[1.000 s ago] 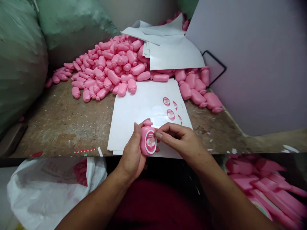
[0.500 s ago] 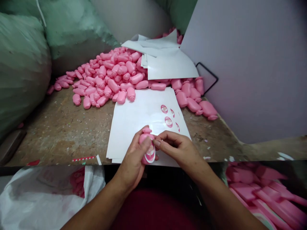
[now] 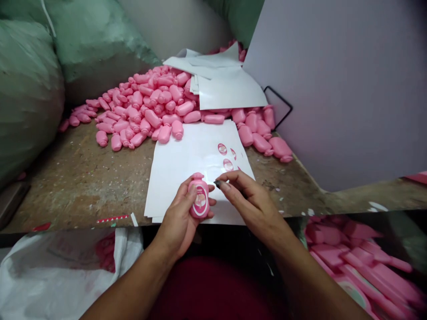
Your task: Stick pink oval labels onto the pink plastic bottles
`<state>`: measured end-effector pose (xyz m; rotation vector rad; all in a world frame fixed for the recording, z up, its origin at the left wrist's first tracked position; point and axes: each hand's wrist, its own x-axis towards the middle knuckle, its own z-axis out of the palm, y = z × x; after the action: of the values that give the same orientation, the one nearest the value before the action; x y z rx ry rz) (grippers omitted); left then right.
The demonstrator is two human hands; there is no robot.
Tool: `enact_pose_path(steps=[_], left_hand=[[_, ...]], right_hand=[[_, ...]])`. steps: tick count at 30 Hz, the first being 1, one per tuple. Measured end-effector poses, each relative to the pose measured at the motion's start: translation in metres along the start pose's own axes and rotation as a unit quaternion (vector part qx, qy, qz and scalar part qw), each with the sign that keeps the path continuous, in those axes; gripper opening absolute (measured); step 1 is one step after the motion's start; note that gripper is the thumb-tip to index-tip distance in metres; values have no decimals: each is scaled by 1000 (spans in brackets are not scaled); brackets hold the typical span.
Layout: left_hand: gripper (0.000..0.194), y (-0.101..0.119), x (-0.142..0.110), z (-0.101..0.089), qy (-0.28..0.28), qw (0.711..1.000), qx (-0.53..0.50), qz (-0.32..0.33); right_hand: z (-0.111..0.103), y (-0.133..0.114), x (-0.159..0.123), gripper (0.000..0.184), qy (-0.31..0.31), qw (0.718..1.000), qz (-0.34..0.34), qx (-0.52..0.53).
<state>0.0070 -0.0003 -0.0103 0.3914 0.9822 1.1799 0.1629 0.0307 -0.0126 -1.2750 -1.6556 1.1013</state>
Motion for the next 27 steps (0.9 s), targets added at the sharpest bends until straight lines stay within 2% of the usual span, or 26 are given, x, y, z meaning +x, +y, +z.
enact_pose_path(steps=[5,9,14,19,23,27], left_hand=[[27,-1,1,0,9,1000,-20,12],[28,-3,1,2,-4,999,-10,43],[27,-5,1,2,3,998,5,66],[27,-2,0,3,5,999,0,54],[27,-3,-2,7,-21,997,-9,69],[26,-5,-2,10,-33,996,-29,73]], right_hand=[[6,-6,-8,22,-18,998,7,-57],[9,-7,-10,20,-5,994,-19,-106],[7,-5,-9,18,-59,998,-34,-18],[3,-3,-5,18,3,999,49,12],[6,-9,-3,20,-22,992,61,106],[13,-11,-5,17,-7,991,53,120]])
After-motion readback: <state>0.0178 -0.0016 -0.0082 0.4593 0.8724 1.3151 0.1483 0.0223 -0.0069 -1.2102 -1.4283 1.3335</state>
